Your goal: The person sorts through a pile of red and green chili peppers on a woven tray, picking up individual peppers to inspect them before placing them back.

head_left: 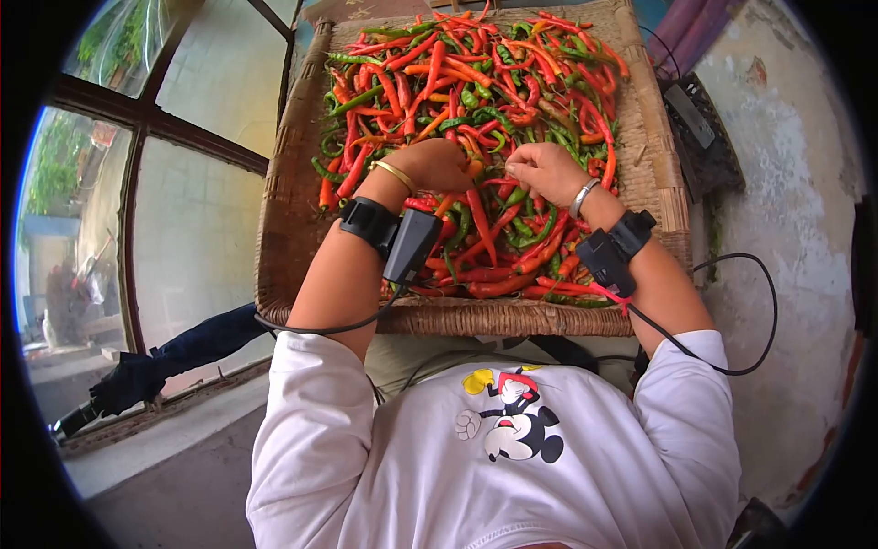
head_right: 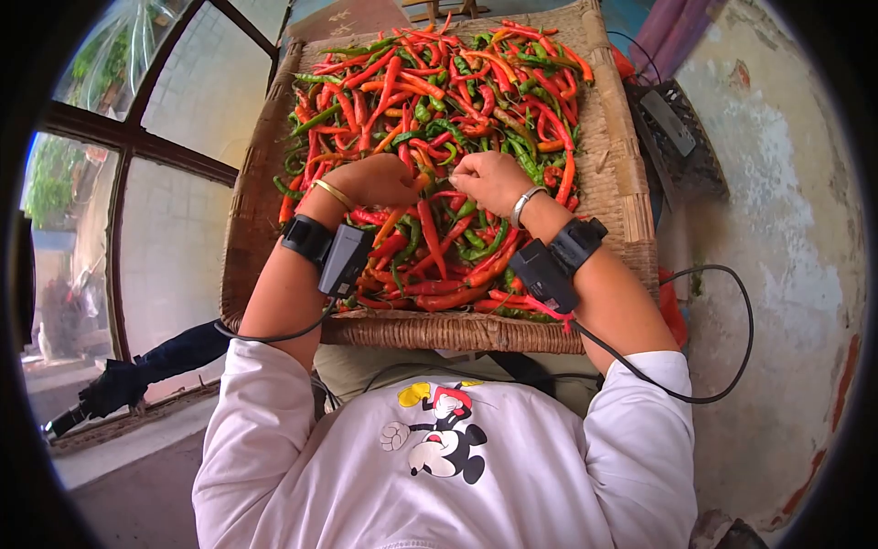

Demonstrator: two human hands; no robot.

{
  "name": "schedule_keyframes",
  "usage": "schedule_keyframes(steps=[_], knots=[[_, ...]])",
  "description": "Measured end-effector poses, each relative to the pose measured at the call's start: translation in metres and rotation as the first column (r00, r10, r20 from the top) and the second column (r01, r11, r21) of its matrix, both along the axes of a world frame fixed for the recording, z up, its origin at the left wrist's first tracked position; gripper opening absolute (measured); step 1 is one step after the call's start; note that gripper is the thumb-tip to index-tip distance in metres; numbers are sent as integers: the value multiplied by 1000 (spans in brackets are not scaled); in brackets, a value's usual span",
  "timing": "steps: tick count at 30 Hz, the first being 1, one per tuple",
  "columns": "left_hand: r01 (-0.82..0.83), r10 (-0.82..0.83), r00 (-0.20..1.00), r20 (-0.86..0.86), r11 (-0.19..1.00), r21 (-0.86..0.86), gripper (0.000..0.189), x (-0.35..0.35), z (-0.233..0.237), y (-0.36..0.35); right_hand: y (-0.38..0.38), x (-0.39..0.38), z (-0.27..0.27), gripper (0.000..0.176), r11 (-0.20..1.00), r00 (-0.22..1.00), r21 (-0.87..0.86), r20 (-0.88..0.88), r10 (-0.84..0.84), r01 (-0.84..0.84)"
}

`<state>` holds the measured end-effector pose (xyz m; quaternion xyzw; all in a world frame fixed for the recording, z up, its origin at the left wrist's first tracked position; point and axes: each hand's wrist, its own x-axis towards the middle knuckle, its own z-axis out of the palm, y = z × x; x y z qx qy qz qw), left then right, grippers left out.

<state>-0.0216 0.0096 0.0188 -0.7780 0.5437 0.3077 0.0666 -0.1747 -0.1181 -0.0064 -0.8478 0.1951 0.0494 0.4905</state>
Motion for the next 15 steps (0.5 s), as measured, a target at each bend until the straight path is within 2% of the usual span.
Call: schedule_keyframes(steps=[2, 3, 5, 9, 11, 12, 14, 15], knots=[[-67, 32, 927, -373, 995, -79, 27, -3, 12, 2, 2, 1, 4, 18, 969, 997, 240, 45, -66, 54], [-66, 32, 928, -372, 995, -79, 27, -6, 14, 3, 3, 2, 6, 18, 969, 997, 240, 47, -67, 54], [-165, 59, 787, -614, 979, -118, 23, -12, 17, 4, 6, 1, 9, 22, 893, 988, 443, 84, -127, 78], [-183, 108, 763, -637, 982, -52, 20, -21, 29, 3, 6, 0, 9, 20, 902, 976, 429, 179, -128, 39], [-213, 29, 718, -695, 960, -181, 21, -15, 13, 2, 4, 0, 8, 19, 775, 950, 611, 118, -290, 161], [-214, 29, 719, -694, 960, -182, 21, -14, 12, 1, 3, 0, 9, 19, 775, 950, 611, 119, -289, 159], [-144, 23, 763, -646, 980, -135, 19, -12, 12, 1, 0, -1, 11, 18, 671, 918, 715, 105, -383, 198], [-144, 23, 763, -646, 981, -134, 19, -13, 15, 2, -1, -2, 10, 18, 670, 918, 715, 105, -383, 198]])
